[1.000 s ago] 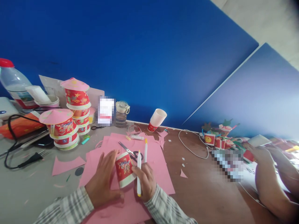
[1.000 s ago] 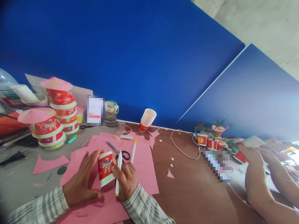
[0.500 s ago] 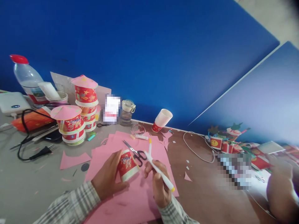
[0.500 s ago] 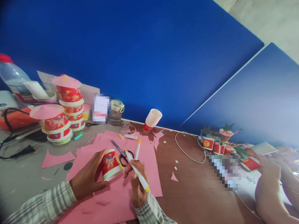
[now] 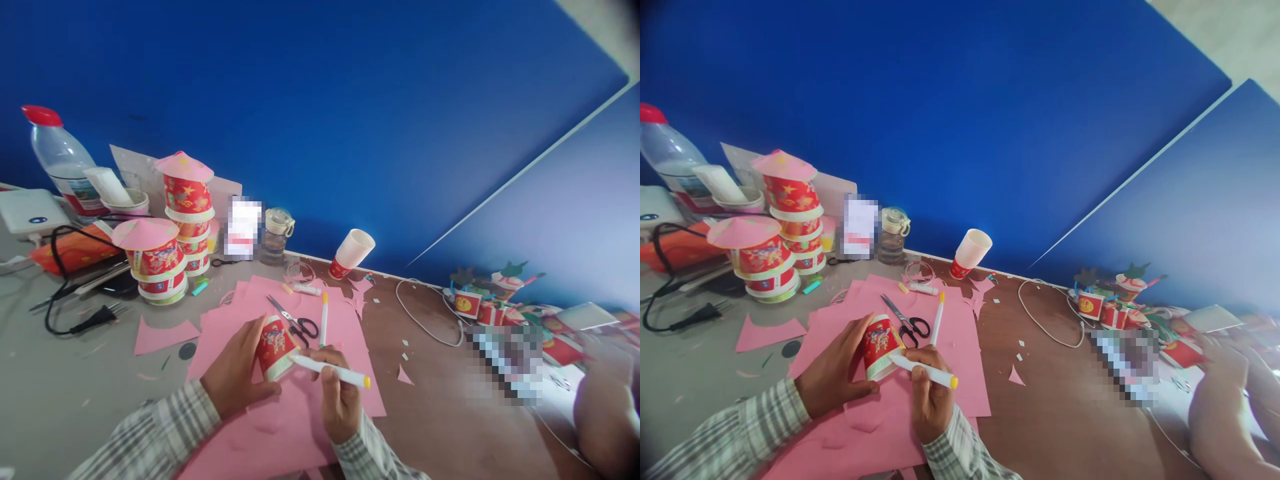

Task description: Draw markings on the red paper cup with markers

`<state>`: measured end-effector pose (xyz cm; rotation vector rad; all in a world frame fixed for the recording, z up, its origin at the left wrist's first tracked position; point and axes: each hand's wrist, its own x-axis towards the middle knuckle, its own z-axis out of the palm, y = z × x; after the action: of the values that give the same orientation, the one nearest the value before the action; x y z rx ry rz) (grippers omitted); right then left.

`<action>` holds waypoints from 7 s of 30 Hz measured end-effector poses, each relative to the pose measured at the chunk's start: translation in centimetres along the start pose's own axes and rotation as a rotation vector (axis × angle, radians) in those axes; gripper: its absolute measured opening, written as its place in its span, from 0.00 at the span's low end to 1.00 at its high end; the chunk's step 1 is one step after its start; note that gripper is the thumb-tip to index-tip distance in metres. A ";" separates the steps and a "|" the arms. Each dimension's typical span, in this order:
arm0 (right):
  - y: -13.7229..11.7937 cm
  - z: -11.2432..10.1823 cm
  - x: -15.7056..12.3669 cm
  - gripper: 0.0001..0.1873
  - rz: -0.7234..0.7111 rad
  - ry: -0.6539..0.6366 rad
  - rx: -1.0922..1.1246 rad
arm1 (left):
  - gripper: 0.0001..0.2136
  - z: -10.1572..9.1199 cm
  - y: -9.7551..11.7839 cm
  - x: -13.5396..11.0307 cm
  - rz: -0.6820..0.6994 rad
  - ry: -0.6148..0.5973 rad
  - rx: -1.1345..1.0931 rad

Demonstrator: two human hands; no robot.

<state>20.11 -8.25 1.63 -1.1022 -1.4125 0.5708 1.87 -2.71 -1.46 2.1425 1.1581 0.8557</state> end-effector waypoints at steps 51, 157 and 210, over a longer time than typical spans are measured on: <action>-0.9 0.1 1.0 0.13 0.048 -0.046 -0.181 | 0.55 0.1 0.0 -0.1 0.042 0.026 0.044; -1.4 0.1 1.3 0.10 0.092 -0.123 -0.187 | 0.55 0.1 -0.2 0.0 0.054 0.002 0.009; -1.4 -0.4 1.8 0.14 0.109 -0.045 -0.179 | 0.55 0.1 -0.1 -0.1 0.064 0.017 0.039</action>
<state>20.31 -7.45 3.77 -1.3225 -1.4712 0.5573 1.85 -2.75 -1.63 2.2189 1.1286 0.8881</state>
